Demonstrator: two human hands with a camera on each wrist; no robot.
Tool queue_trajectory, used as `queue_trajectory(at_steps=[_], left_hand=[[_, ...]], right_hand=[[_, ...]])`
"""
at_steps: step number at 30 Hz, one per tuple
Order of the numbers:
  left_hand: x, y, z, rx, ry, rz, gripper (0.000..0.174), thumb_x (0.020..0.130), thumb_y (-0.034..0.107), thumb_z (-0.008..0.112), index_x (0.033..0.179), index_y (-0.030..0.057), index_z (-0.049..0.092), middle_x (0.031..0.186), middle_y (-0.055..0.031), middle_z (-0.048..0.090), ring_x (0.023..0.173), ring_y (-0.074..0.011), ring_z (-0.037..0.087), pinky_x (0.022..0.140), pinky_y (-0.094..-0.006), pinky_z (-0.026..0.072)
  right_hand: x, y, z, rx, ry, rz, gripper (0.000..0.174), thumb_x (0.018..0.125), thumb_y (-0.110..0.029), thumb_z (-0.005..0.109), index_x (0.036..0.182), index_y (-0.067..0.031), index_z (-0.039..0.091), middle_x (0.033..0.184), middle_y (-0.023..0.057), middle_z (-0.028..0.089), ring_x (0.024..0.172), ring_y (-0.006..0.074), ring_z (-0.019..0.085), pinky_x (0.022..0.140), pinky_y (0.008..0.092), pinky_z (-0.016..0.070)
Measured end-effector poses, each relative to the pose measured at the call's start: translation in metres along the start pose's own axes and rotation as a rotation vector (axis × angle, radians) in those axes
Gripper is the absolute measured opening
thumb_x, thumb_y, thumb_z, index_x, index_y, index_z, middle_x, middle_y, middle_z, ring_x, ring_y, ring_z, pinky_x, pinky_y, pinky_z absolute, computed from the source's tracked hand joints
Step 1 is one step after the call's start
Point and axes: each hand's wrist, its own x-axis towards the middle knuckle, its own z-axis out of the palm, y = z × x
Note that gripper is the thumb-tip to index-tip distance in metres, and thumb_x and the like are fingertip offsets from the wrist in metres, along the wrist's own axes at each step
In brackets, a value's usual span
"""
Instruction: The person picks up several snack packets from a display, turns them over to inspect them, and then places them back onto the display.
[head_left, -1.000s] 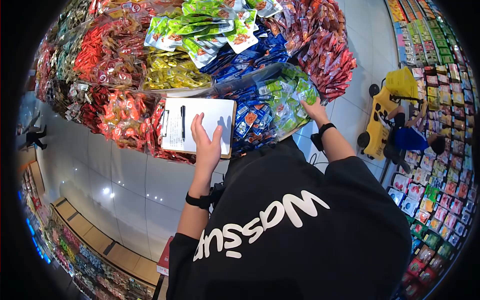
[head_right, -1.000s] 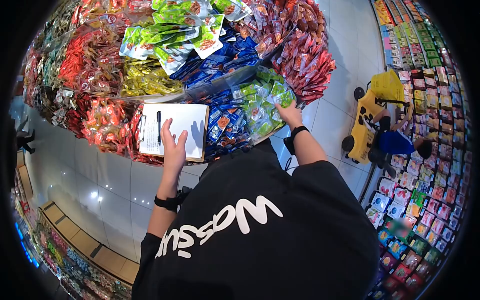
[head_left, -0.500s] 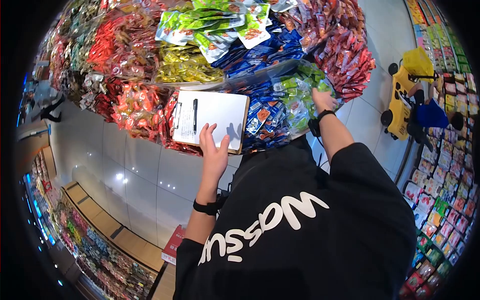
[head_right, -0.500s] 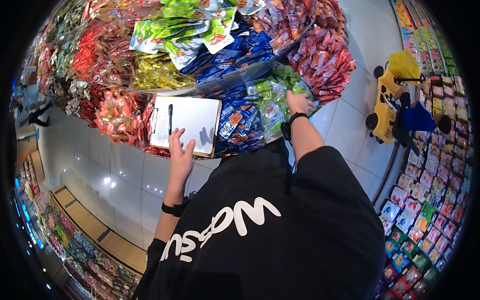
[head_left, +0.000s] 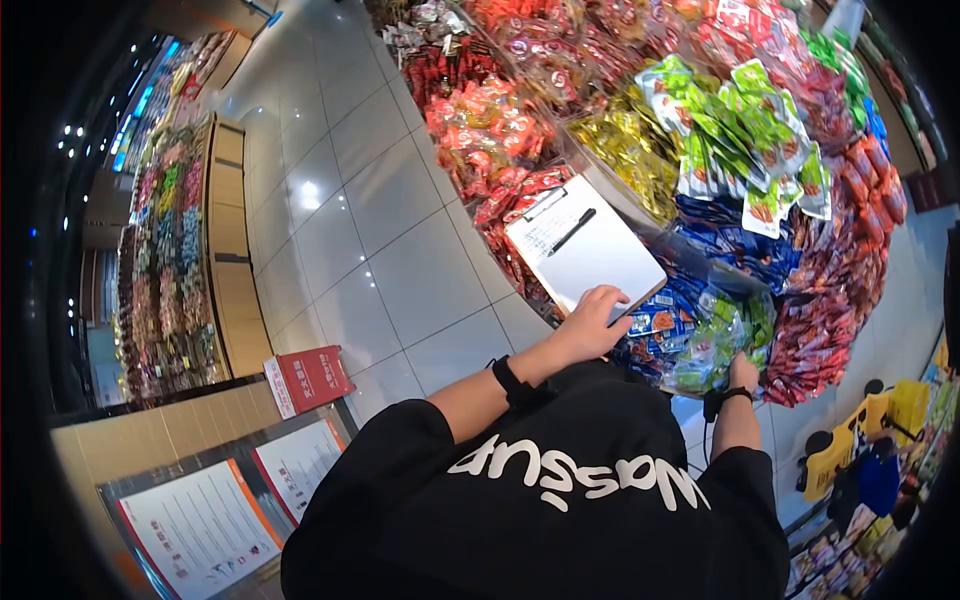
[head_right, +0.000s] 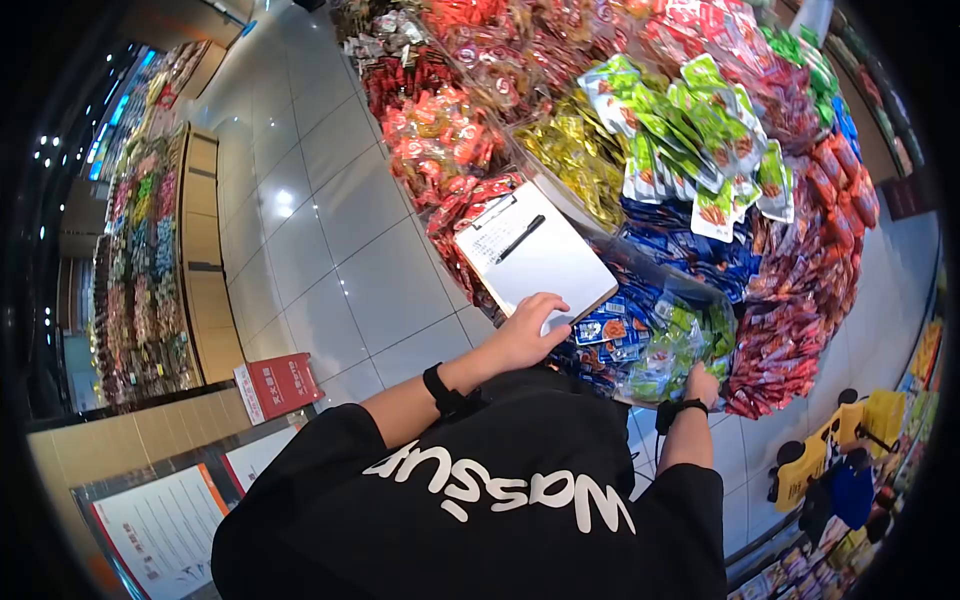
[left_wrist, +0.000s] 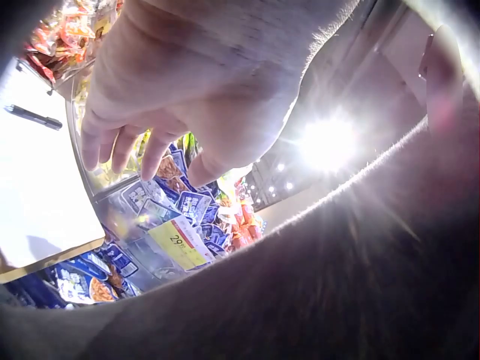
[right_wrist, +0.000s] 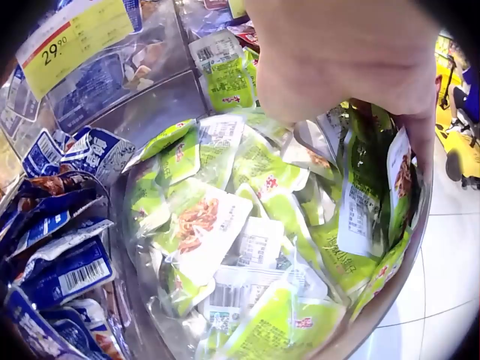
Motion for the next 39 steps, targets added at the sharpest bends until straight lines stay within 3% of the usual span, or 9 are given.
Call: queue_trajectory(at_steps=[11, 12, 16, 21, 26, 28, 29, 34, 39], left_hand=[[-0.009, 0.002, -0.012, -0.058, -0.088, -0.105, 0.035, 0.092, 0.027, 0.062, 0.116, 0.0023, 0.060, 0.118, -0.0172, 0.060, 0.112, -0.0335, 0.058, 0.097, -0.0392, 0.0458], [-0.008, 0.009, -0.015, -0.089, -0.097, -0.120, 0.035, 0.091, 0.027, 0.062, 0.115, 0.0012, 0.059, 0.117, -0.0187, 0.061, 0.111, -0.0351, 0.058, 0.096, -0.0396, 0.0461], [-0.007, 0.009, -0.010, -0.133, -0.119, -0.115, 0.034, 0.091, 0.026, 0.061, 0.113, 0.0005, 0.060, 0.114, -0.0204, 0.061, 0.107, -0.0371, 0.059, 0.093, -0.0400, 0.0471], [-0.005, 0.009, -0.002, -0.117, -0.178, -0.109, 0.034, 0.091, 0.025, 0.061, 0.113, 0.0005, 0.060, 0.113, -0.0207, 0.062, 0.108, -0.0370, 0.060, 0.094, -0.0400, 0.0469], [-0.001, 0.005, 0.011, -0.115, -0.241, -0.109, 0.032, 0.095, 0.022, 0.061, 0.120, 0.0016, 0.059, 0.118, -0.0165, 0.064, 0.114, -0.0276, 0.061, 0.094, -0.0373, 0.0500], [0.001, 0.014, 0.016, -0.168, -0.263, -0.170, 0.031, 0.096, 0.020, 0.060, 0.119, -0.0007, 0.059, 0.117, -0.0156, 0.065, 0.115, -0.0255, 0.061, 0.094, -0.0361, 0.0493], [0.001, 0.007, 0.026, -0.213, -0.210, -0.125, 0.033, 0.093, 0.023, 0.063, 0.117, 0.0008, 0.061, 0.112, -0.0171, 0.066, 0.098, -0.0280, 0.065, 0.085, -0.0360, 0.0512], [0.000, 0.033, 0.050, -0.229, -0.254, -0.145, 0.032, 0.093, 0.023, 0.063, 0.117, 0.0005, 0.061, 0.111, -0.0162, 0.067, 0.102, -0.0268, 0.065, 0.086, -0.0357, 0.0509], [-0.001, 0.052, 0.083, -0.234, -0.331, -0.151, 0.037, 0.094, 0.027, 0.064, 0.119, -0.0001, 0.059, 0.116, -0.0169, 0.065, 0.108, -0.0261, 0.063, 0.090, -0.0347, 0.0504]], right_hand=[[-0.027, 0.010, -0.016, -0.061, 0.082, -0.041, 0.071, 0.079, -0.062, 0.065, 0.110, 0.0017, 0.070, 0.118, 0.0251, 0.066, 0.113, 0.0392, 0.063, 0.095, 0.0458, 0.0505], [-0.060, 0.000, -0.035, 0.013, 0.122, -0.046, 0.054, 0.082, -0.046, 0.066, 0.105, 0.0030, 0.070, 0.110, 0.0285, 0.067, 0.111, 0.0423, 0.062, 0.092, 0.0471, 0.0503], [-0.039, 0.033, -0.017, 0.060, 0.222, -0.095, 0.038, 0.082, -0.029, 0.062, 0.102, 0.0027, 0.068, 0.105, 0.0278, 0.068, 0.104, 0.0449, 0.063, 0.091, 0.0485, 0.0496], [-0.064, 0.041, -0.027, 0.384, 0.353, -0.212, 0.038, 0.082, -0.032, 0.065, 0.109, -0.0039, 0.067, 0.102, 0.0231, 0.070, 0.099, 0.0411, 0.066, 0.087, 0.0466, 0.0508], [-0.058, 0.071, -0.023, 0.550, 0.380, -0.224, 0.036, 0.081, -0.026, 0.070, 0.111, -0.0063, 0.068, 0.104, 0.0188, 0.071, 0.099, 0.0382, 0.067, 0.087, 0.0455, 0.0503], [-0.066, 0.075, -0.031, 0.655, 0.347, -0.243, 0.039, 0.081, -0.025, 0.072, 0.114, -0.0059, 0.067, 0.104, 0.0177, 0.072, 0.097, 0.0356, 0.068, 0.086, 0.0446, 0.0512], [-0.063, 0.079, -0.033, 0.710, 0.280, -0.224, 0.038, 0.082, -0.023, 0.072, 0.114, -0.0037, 0.066, 0.103, 0.0167, 0.072, 0.097, 0.0324, 0.069, 0.084, 0.0428, 0.0520], [-0.074, 0.087, -0.060, 1.300, -0.171, -0.349, 0.030, 0.090, -0.008, 0.066, 0.117, 0.0037, 0.061, 0.114, 0.0132, 0.068, 0.105, 0.0197, 0.066, 0.087, 0.0341, 0.0536], [-0.094, 0.074, -0.110, 1.530, -0.421, -0.508, 0.037, 0.092, -0.003, 0.063, 0.127, 0.0039, 0.053, 0.120, 0.0126, 0.065, 0.104, 0.0202, 0.067, 0.089, 0.0367, 0.0551]])
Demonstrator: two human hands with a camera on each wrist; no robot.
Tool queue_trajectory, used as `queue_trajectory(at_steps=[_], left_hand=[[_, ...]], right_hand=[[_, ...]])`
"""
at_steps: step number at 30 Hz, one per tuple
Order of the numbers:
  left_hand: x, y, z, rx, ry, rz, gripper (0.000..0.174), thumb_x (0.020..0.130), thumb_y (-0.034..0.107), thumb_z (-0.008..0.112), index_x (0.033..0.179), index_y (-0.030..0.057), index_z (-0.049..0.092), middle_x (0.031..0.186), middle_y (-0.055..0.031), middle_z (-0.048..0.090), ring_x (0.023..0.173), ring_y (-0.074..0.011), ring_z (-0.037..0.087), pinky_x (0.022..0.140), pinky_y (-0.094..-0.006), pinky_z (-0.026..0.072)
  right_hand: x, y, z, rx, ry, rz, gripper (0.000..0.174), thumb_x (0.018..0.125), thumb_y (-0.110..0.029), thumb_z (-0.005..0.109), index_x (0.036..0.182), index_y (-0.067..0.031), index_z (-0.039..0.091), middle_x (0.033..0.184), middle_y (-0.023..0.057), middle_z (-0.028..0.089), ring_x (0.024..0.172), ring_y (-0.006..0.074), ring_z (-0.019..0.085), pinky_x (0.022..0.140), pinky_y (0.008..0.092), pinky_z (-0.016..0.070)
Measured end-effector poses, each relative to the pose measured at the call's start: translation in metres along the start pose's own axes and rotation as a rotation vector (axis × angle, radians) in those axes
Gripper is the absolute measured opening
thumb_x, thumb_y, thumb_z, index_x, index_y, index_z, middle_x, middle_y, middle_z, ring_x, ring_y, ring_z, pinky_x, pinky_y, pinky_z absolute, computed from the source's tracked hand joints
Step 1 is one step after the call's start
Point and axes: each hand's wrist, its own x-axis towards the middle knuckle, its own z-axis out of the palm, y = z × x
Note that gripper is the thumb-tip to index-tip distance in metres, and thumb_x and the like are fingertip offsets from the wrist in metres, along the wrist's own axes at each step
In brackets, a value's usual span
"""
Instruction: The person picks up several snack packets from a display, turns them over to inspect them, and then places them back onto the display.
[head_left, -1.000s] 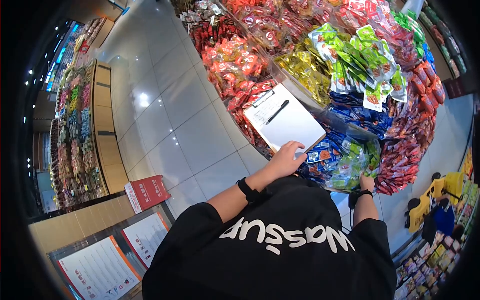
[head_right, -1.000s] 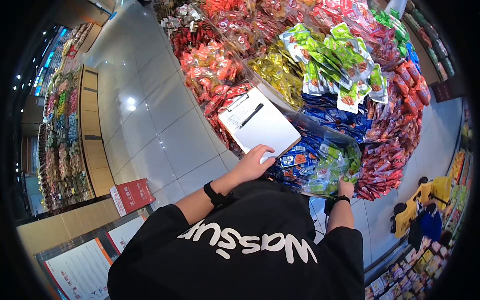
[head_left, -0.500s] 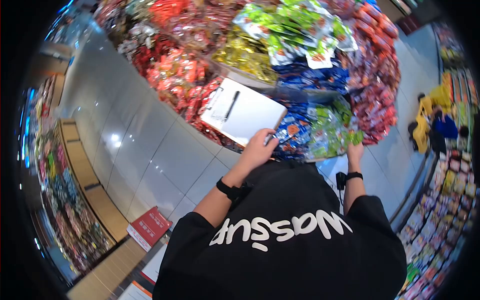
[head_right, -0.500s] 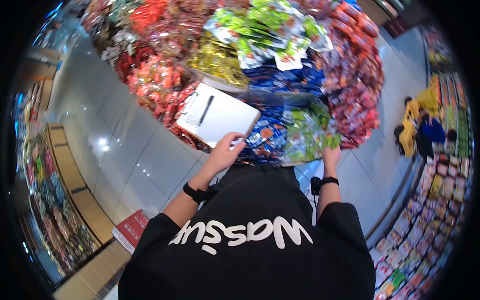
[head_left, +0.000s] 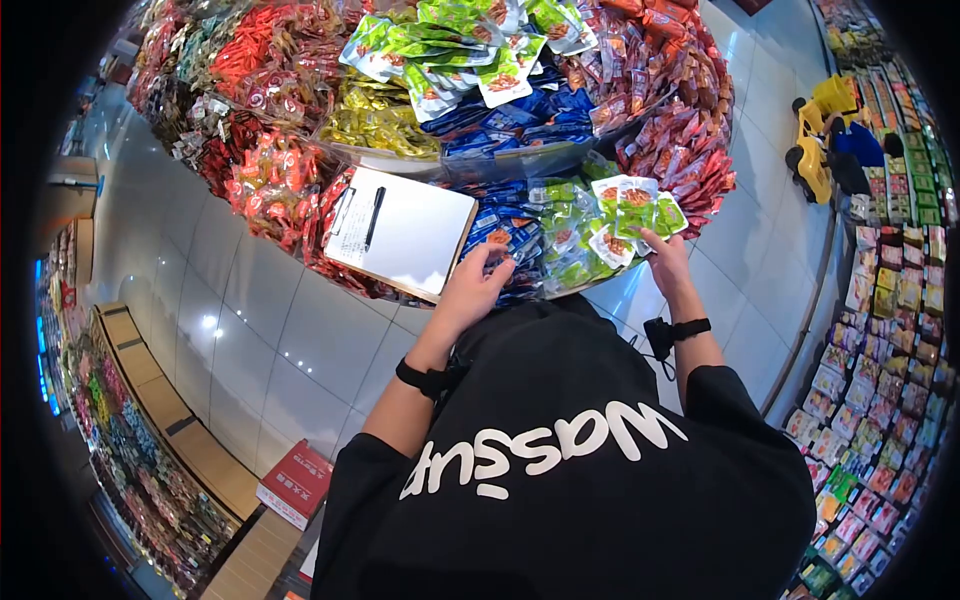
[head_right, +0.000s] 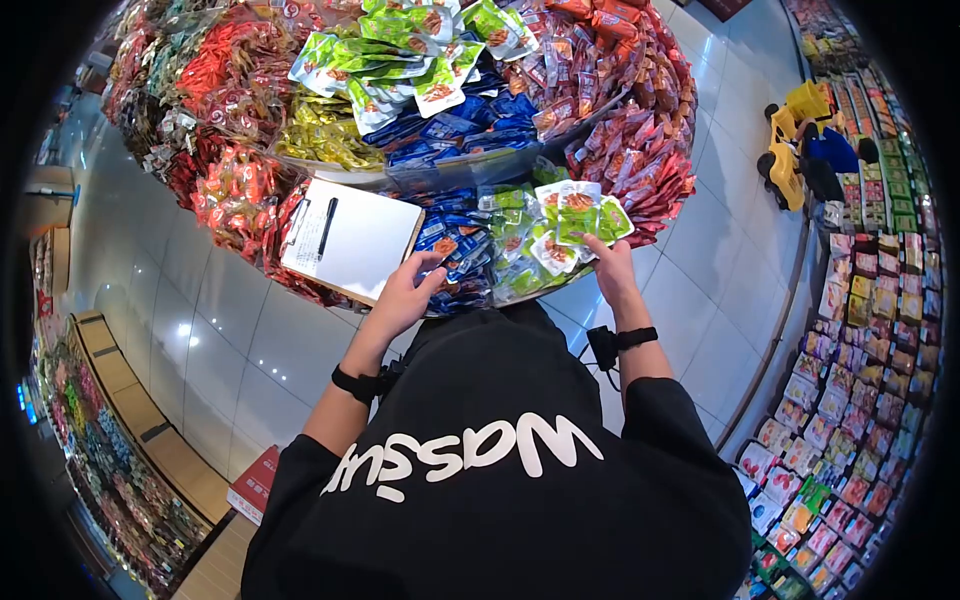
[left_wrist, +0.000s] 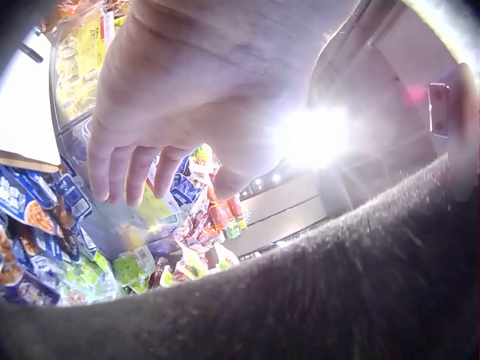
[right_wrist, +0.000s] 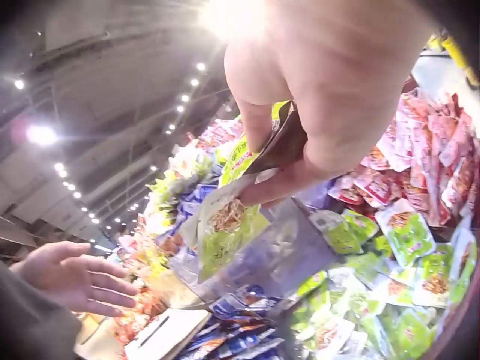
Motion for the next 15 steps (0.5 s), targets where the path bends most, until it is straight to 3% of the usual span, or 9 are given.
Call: queue_trajectory(at_steps=[4, 5, 8, 9, 12, 15], left_hand=[[0.011, 0.025, 0.033, -0.103, -0.067, -0.008, 0.040, 0.098, 0.026, 0.061, 0.128, 0.0014, 0.053, 0.125, -0.0136, 0.061, 0.115, -0.0205, 0.059, 0.090, -0.0326, 0.0510], [0.012, 0.038, 0.040, -0.126, -0.101, -0.018, 0.051, 0.097, 0.035, 0.061, 0.135, 0.0034, 0.047, 0.130, -0.0123, 0.057, 0.117, -0.0203, 0.057, 0.089, -0.0336, 0.0514], [0.016, 0.065, 0.068, -0.502, -0.142, 0.020, 0.062, 0.095, 0.044, 0.062, 0.139, 0.0050, 0.043, 0.136, -0.0117, 0.053, 0.119, -0.0196, 0.056, 0.090, -0.0347, 0.0515], [0.014, 0.069, 0.077, -0.618, -0.153, -0.043, 0.070, 0.094, 0.048, 0.061, 0.144, 0.0051, 0.037, 0.142, -0.0125, 0.048, 0.124, -0.0213, 0.054, 0.097, -0.0388, 0.0506], [0.003, 0.085, 0.109, -1.012, -0.230, 0.038, 0.072, 0.095, 0.049, 0.058, 0.147, 0.0044, 0.034, 0.145, -0.0134, 0.046, 0.129, -0.0240, 0.051, 0.103, -0.0430, 0.0479], [-0.008, 0.095, 0.130, -1.122, -0.204, 0.035, 0.067, 0.097, 0.043, 0.058, 0.145, 0.0022, 0.036, 0.140, -0.0148, 0.052, 0.125, -0.0267, 0.055, 0.104, -0.0452, 0.0477]], right_hand=[[-0.009, -0.054, 0.025, 0.067, -0.250, 0.074, 0.041, 0.092, -0.002, 0.063, 0.130, 0.0016, 0.050, 0.123, 0.0115, 0.063, 0.110, 0.0200, 0.064, 0.095, 0.0362, 0.0516], [-0.012, -0.067, 0.031, 0.071, -0.312, 0.090, 0.042, 0.092, -0.002, 0.063, 0.131, 0.0014, 0.050, 0.124, 0.0113, 0.063, 0.110, 0.0199, 0.063, 0.096, 0.0359, 0.0512], [-0.015, -0.098, 0.037, 0.054, -0.492, 0.135, 0.045, 0.092, -0.003, 0.064, 0.133, 0.0014, 0.047, 0.125, 0.0109, 0.062, 0.112, 0.0191, 0.062, 0.098, 0.0359, 0.0500], [-0.019, -0.110, 0.041, 0.051, -0.550, 0.145, 0.045, 0.092, -0.003, 0.064, 0.133, 0.0015, 0.047, 0.125, 0.0109, 0.062, 0.111, 0.0187, 0.062, 0.098, 0.0357, 0.0497], [-0.023, -0.140, 0.045, -0.089, -0.716, 0.154, 0.046, 0.092, -0.006, 0.065, 0.133, 0.0015, 0.048, 0.122, 0.0096, 0.064, 0.109, 0.0156, 0.062, 0.097, 0.0333, 0.0492], [-0.025, -0.159, 0.043, -0.176, -0.865, 0.185, 0.045, 0.092, -0.010, 0.067, 0.132, 0.0009, 0.050, 0.119, 0.0080, 0.066, 0.106, 0.0138, 0.063, 0.094, 0.0313, 0.0496]])
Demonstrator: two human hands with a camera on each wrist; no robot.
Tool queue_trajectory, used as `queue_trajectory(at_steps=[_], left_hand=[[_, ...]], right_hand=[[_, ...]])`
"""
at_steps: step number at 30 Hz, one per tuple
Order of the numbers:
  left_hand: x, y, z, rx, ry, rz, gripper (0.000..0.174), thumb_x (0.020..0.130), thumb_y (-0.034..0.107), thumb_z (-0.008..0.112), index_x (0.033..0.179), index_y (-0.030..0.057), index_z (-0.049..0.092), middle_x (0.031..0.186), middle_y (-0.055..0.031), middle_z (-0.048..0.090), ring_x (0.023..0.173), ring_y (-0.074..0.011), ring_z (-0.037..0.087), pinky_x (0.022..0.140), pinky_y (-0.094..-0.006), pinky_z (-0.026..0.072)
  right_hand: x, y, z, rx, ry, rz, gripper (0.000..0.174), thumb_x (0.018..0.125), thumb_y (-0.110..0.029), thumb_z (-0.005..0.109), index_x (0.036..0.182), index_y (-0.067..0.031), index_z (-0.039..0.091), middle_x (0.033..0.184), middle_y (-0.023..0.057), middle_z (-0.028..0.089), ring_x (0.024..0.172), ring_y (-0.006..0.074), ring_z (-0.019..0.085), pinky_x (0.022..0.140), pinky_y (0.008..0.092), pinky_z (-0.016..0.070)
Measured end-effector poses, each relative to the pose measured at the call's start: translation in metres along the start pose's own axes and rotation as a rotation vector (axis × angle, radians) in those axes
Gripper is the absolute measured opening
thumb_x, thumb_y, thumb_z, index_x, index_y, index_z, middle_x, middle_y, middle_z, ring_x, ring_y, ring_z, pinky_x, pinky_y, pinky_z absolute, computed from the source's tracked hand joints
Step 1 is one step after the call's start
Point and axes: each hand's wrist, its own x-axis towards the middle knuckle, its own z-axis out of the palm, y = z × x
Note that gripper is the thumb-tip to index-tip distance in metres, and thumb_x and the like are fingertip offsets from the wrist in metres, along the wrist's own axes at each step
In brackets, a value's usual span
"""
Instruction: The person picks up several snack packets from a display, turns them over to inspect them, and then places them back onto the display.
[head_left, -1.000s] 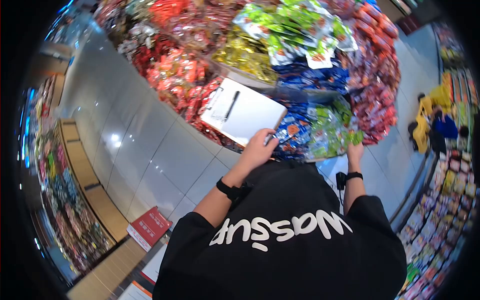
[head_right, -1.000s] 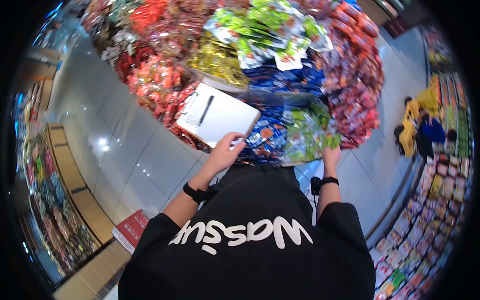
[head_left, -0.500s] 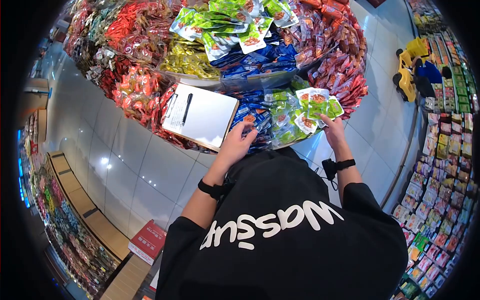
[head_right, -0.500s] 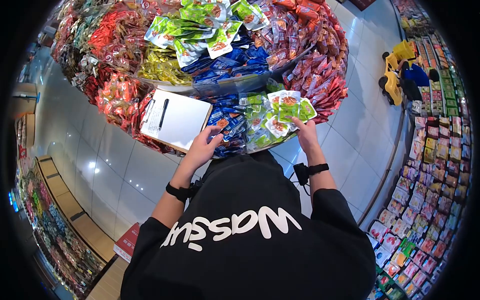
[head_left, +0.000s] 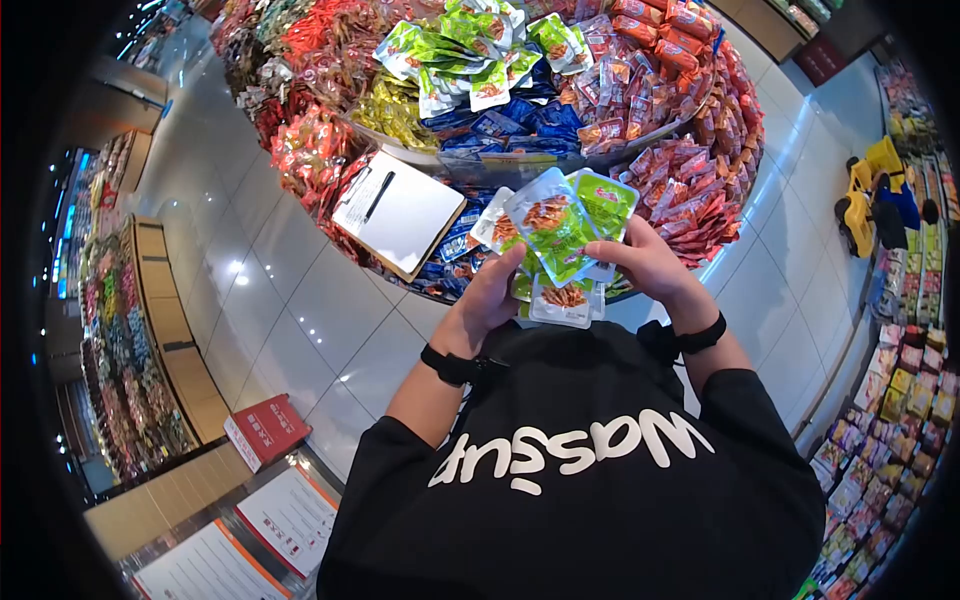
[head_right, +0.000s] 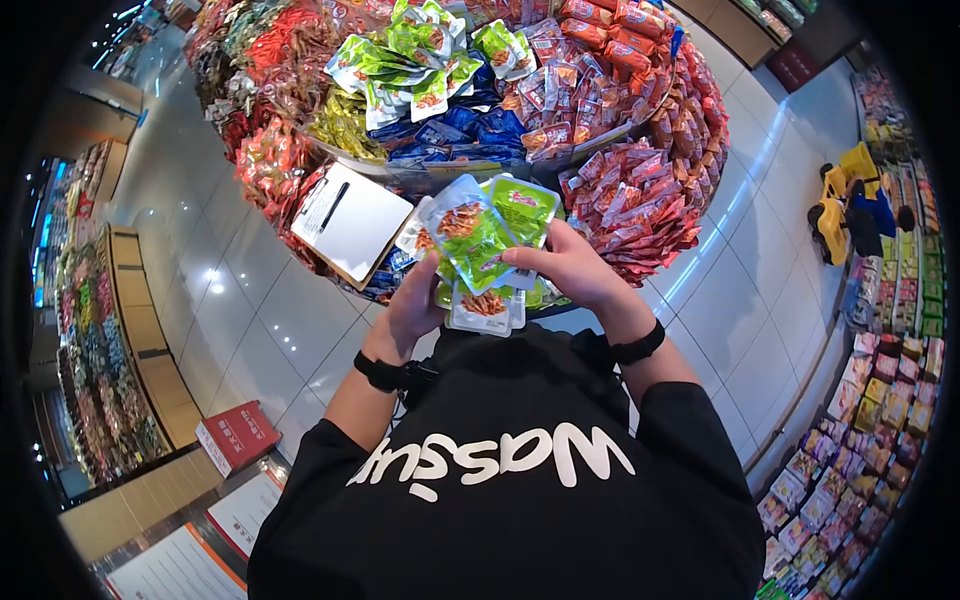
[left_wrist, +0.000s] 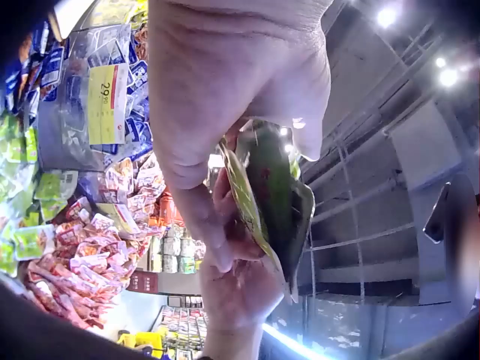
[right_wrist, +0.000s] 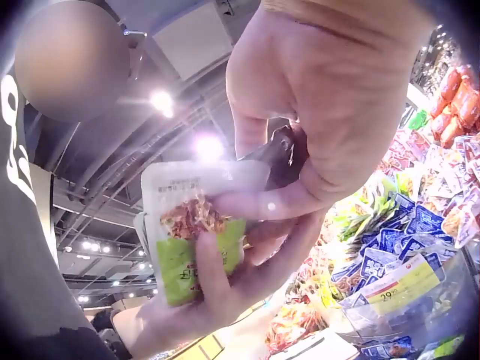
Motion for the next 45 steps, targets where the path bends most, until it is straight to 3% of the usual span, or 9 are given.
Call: queue_trajectory(at_steps=[3, 7, 13, 20, 24, 27, 30, 38, 45], left_hand=[[-0.005, -0.007, 0.036, -0.129, 0.038, 0.074, 0.057, 0.100, 0.037, 0.055, 0.143, 0.0017, 0.039, 0.135, -0.0155, 0.056, 0.120, -0.0268, 0.059, 0.102, -0.0451, 0.0494], [-0.012, -0.016, 0.060, -0.090, 0.125, 0.179, 0.051, 0.103, 0.032, 0.050, 0.142, 0.0016, 0.040, 0.134, -0.0155, 0.057, 0.117, -0.0258, 0.061, 0.099, -0.0437, 0.0516], [-0.018, -0.027, 0.077, -0.021, 0.246, 0.281, 0.044, 0.103, 0.025, 0.049, 0.139, 0.0019, 0.042, 0.127, -0.0147, 0.059, 0.112, -0.0239, 0.064, 0.092, -0.0399, 0.0563], [-0.027, -0.037, 0.081, 0.020, 0.318, 0.348, 0.040, 0.102, 0.018, 0.051, 0.138, 0.0015, 0.043, 0.126, -0.0124, 0.060, 0.110, -0.0220, 0.064, 0.091, -0.0385, 0.0566], [-0.034, -0.039, 0.086, 0.028, 0.304, 0.370, 0.040, 0.101, 0.013, 0.053, 0.137, 0.0014, 0.044, 0.127, -0.0120, 0.059, 0.113, -0.0217, 0.063, 0.093, -0.0385, 0.0551], [-0.036, -0.039, 0.088, 0.108, 0.303, 0.413, 0.043, 0.097, 0.009, 0.057, 0.137, 0.0010, 0.044, 0.127, -0.0116, 0.059, 0.114, -0.0212, 0.062, 0.096, -0.0383, 0.0533], [-0.038, -0.040, 0.087, 0.135, 0.277, 0.437, 0.046, 0.094, 0.005, 0.060, 0.137, 0.0004, 0.044, 0.127, -0.0113, 0.059, 0.114, -0.0203, 0.061, 0.097, -0.0371, 0.0522], [-0.050, -0.030, 0.096, 0.165, 0.299, 0.476, 0.046, 0.092, 0.004, 0.060, 0.135, -0.0015, 0.046, 0.125, -0.0119, 0.061, 0.111, -0.0194, 0.062, 0.098, -0.0366, 0.0505], [-0.072, -0.011, 0.070, 0.171, 0.317, 0.463, 0.042, 0.092, 0.004, 0.059, 0.132, -0.0023, 0.050, 0.122, -0.0117, 0.063, 0.109, -0.0198, 0.063, 0.096, -0.0363, 0.0510]], right_hand=[[-0.001, 0.002, -0.006, -0.034, -0.041, -0.020, 0.045, 0.092, -0.010, 0.067, 0.133, 0.0010, 0.050, 0.118, 0.0078, 0.066, 0.105, 0.0133, 0.063, 0.093, 0.0312, 0.0499], [-0.006, 0.003, -0.009, -0.049, -0.079, -0.032, 0.061, 0.091, -0.005, 0.065, 0.145, -0.0017, 0.036, 0.131, 0.0091, 0.057, 0.117, 0.0144, 0.056, 0.099, 0.0321, 0.0459], [-0.005, 0.004, 0.007, -0.253, -0.134, -0.311, 0.079, 0.088, 0.000, 0.062, 0.154, -0.0070, 0.021, 0.145, 0.0100, 0.042, 0.133, 0.0176, 0.041, 0.109, 0.0339, 0.0369], [-0.007, 0.010, 0.005, -0.723, -0.081, -0.465, 0.069, 0.087, -0.012, 0.074, 0.143, 0.0009, 0.036, 0.136, 0.0120, 0.050, 0.123, 0.0176, 0.050, 0.104, 0.0340, 0.0418], [-0.010, 0.020, 0.010, -0.428, -0.028, -0.399, 0.052, 0.090, -0.025, 0.070, 0.131, 0.0006, 0.050, 0.123, 0.0175, 0.059, 0.111, 0.0276, 0.059, 0.097, 0.0390, 0.0448], [-0.012, 0.019, 0.010, -0.439, -0.046, -0.425, 0.038, 0.097, -0.022, 0.061, 0.127, 0.0001, 0.053, 0.108, 0.0133, 0.066, 0.099, 0.0225, 0.063, 0.089, 0.0359, 0.0484], [-0.019, 0.003, 0.006, -0.493, -0.087, -0.303, 0.033, 0.100, -0.021, 0.057, 0.124, 0.0008, 0.054, 0.102, 0.0093, 0.068, 0.094, 0.0164, 0.063, 0.085, 0.0329, 0.0490], [-0.019, -0.009, 0.017, -0.212, 0.109, -0.471, 0.023, 0.101, -0.013, 0.057, 0.118, 0.0023, 0.057, 0.102, 0.0032, 0.066, 0.092, 0.0049, 0.059, 0.081, 0.0220, 0.0465], [-0.008, -0.009, 0.033, 0.056, 0.276, -0.616, 0.020, 0.098, -0.006, 0.057, 0.116, 0.0018, 0.059, 0.104, 0.0042, 0.067, 0.090, 0.0078, 0.061, 0.081, 0.0251, 0.0479]])
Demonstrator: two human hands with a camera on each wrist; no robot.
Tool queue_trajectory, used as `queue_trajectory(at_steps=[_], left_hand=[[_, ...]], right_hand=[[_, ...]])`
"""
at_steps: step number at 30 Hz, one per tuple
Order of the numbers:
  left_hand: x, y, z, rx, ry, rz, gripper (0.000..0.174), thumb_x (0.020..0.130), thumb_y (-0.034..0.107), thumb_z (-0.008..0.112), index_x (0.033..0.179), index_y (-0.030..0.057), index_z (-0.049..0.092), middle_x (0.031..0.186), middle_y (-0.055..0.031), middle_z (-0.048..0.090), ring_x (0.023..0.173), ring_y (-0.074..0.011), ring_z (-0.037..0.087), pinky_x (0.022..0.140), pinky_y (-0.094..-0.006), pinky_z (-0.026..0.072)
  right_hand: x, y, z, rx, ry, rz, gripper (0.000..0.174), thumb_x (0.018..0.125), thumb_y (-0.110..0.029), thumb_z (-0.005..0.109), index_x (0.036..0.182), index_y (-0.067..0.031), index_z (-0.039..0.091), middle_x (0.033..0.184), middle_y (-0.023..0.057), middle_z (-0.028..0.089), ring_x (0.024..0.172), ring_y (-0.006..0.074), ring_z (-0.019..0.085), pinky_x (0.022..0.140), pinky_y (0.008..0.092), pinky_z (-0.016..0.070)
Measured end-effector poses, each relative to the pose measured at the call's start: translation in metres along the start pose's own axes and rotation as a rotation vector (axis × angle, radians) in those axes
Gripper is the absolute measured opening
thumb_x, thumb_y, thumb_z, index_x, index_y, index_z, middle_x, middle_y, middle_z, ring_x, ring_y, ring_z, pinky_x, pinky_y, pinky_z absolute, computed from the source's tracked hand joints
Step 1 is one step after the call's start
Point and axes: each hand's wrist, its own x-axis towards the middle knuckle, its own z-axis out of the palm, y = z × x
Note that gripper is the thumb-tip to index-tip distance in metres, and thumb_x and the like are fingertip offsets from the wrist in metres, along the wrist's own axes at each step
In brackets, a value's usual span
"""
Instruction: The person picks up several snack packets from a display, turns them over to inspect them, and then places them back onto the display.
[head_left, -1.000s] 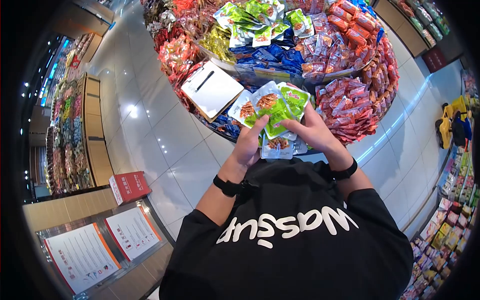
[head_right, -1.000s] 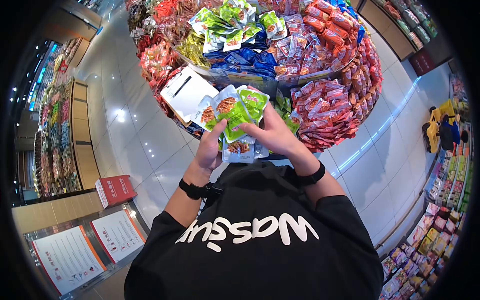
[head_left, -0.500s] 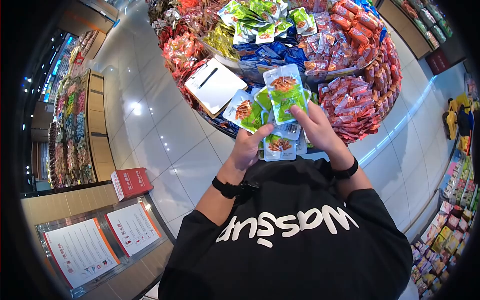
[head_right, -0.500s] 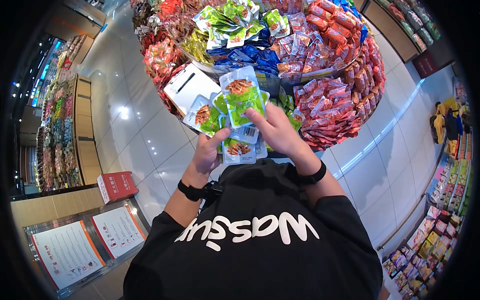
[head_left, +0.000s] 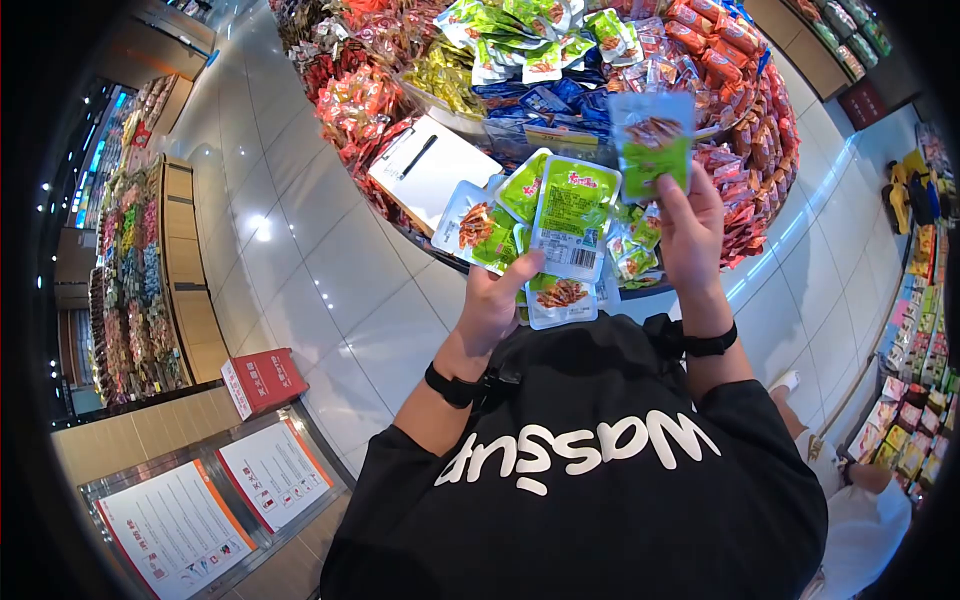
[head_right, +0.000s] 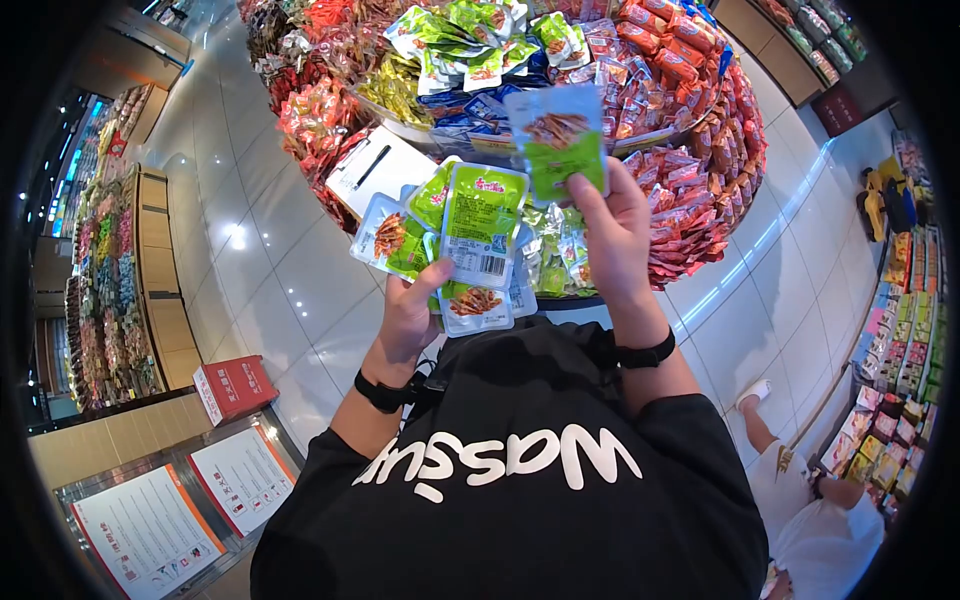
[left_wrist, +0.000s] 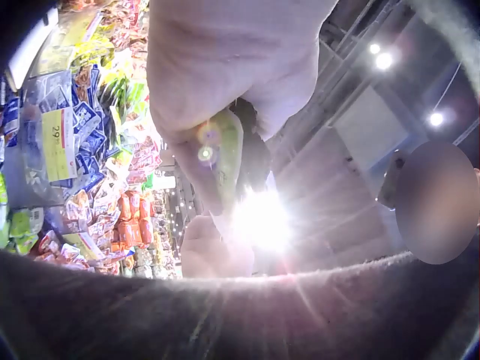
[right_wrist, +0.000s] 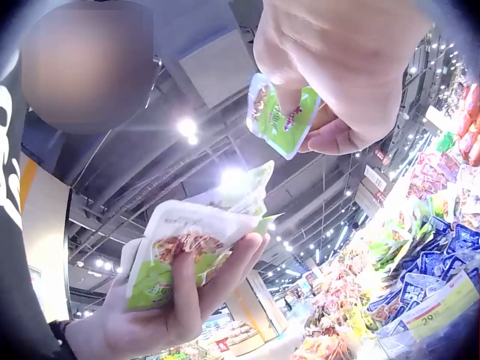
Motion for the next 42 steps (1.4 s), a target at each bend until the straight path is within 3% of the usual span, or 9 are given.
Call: queue_trajectory(at_steps=[4, 8, 13, 16, 19, 26, 31, 35, 42], left_hand=[[-0.004, 0.026, -0.030, 0.054, -0.022, 0.032, 0.050, 0.093, 0.007, 0.058, 0.139, -0.0020, 0.040, 0.127, -0.0163, 0.059, 0.112, -0.0246, 0.063, 0.097, -0.0404, 0.0535], [-0.010, 0.059, -0.059, 0.051, -0.033, 0.033, 0.050, 0.093, 0.007, 0.058, 0.139, -0.0022, 0.040, 0.127, -0.0165, 0.059, 0.112, -0.0248, 0.064, 0.097, -0.0404, 0.0535], [-0.022, 0.088, -0.107, 0.098, -0.021, 0.027, 0.050, 0.093, 0.006, 0.057, 0.139, -0.0027, 0.040, 0.127, -0.0166, 0.059, 0.112, -0.0247, 0.064, 0.096, -0.0401, 0.0536], [-0.029, 0.110, -0.132, 0.099, -0.046, -0.004, 0.048, 0.092, 0.005, 0.058, 0.137, -0.0023, 0.043, 0.126, -0.0146, 0.060, 0.112, -0.0224, 0.063, 0.096, -0.0382, 0.0522], [-0.034, 0.122, -0.150, 0.111, -0.046, -0.024, 0.045, 0.091, 0.006, 0.061, 0.134, -0.0012, 0.048, 0.124, -0.0108, 0.061, 0.111, -0.0185, 0.061, 0.097, -0.0352, 0.0493], [-0.039, 0.134, -0.176, 0.103, -0.046, -0.011, 0.043, 0.091, 0.005, 0.061, 0.132, -0.0017, 0.049, 0.122, -0.0114, 0.062, 0.109, -0.0187, 0.062, 0.096, -0.0348, 0.0500], [-0.040, 0.133, -0.182, 0.117, -0.043, 0.001, 0.043, 0.092, 0.006, 0.061, 0.132, -0.0022, 0.049, 0.122, -0.0115, 0.061, 0.109, -0.0186, 0.062, 0.096, -0.0346, 0.0502], [-0.043, 0.129, -0.187, 0.179, -0.043, 0.030, 0.041, 0.094, 0.007, 0.061, 0.132, -0.0025, 0.049, 0.122, -0.0107, 0.061, 0.108, -0.0177, 0.062, 0.095, -0.0341, 0.0500], [-0.043, 0.114, -0.189, 0.296, -0.083, 0.022, 0.037, 0.095, 0.008, 0.061, 0.129, -0.0027, 0.051, 0.119, -0.0089, 0.062, 0.108, -0.0148, 0.060, 0.094, -0.0320, 0.0494]], right_hand=[[0.003, 0.015, 0.013, 0.137, -0.075, -0.122, 0.025, 0.094, 0.002, 0.057, 0.118, 0.0003, 0.062, 0.124, 0.0147, 0.062, 0.104, 0.0189, 0.063, 0.087, 0.0307, 0.0511], [0.001, 0.026, 0.056, 0.273, -0.177, -0.159, 0.025, 0.087, 0.007, 0.059, 0.110, -0.0003, 0.066, 0.144, 0.0241, 0.045, 0.125, 0.0316, 0.056, 0.099, 0.0417, 0.0540], [-0.020, 0.059, 0.089, 0.224, -0.107, -0.018, 0.024, 0.088, 0.011, 0.056, 0.108, 0.0014, 0.066, 0.128, 0.0210, 0.059, 0.110, 0.0289, 0.066, 0.094, 0.0402, 0.0568], [-0.035, 0.080, 0.115, -0.022, -0.111, -0.051, 0.027, 0.087, 0.013, 0.053, 0.108, 0.0033, 0.065, 0.116, 0.0138, 0.065, 0.104, 0.0198, 0.066, 0.091, 0.0327, 0.0543], [-0.041, 0.085, 0.135, -0.171, -0.145, -0.036, 0.036, 0.083, 0.016, 0.047, 0.114, 0.0039, 0.063, 0.114, 0.0129, 0.065, 0.107, 0.0183, 0.064, 0.095, 0.0299, 0.0508], [-0.054, 0.076, 0.175, 0.164, -0.230, 0.200, 0.064, 0.071, 0.013, 0.038, 0.133, 0.0068, 0.049, 0.127, 0.0145, 0.057, 0.117, 0.0184, 0.057, 0.102, 0.0331, 0.0439], [-0.060, 0.081, 0.187, -0.090, -0.098, 0.130, 0.054, 0.093, -0.001, 0.057, 0.144, -0.0012, 0.038, 0.124, 0.0149, 0.059, 0.115, 0.0177, 0.058, 0.099, 0.0317, 0.0449], [-0.058, 0.075, 0.196, -0.208, 0.120, -0.012, 0.066, 0.088, 0.006, 0.063, 0.146, -0.0032, 0.035, 0.111, 0.0130, 0.064, 0.101, 0.0163, 0.065, 0.088, 0.0291, 0.0516], [-0.058, 0.074, 0.213, -0.608, 0.009, -0.025, 0.048, 0.087, -0.002, 0.070, 0.131, 0.0015, 0.051, 0.097, 0.0065, 0.061, 0.083, 0.0112, 0.064, 0.071, 0.0251, 0.0538]])
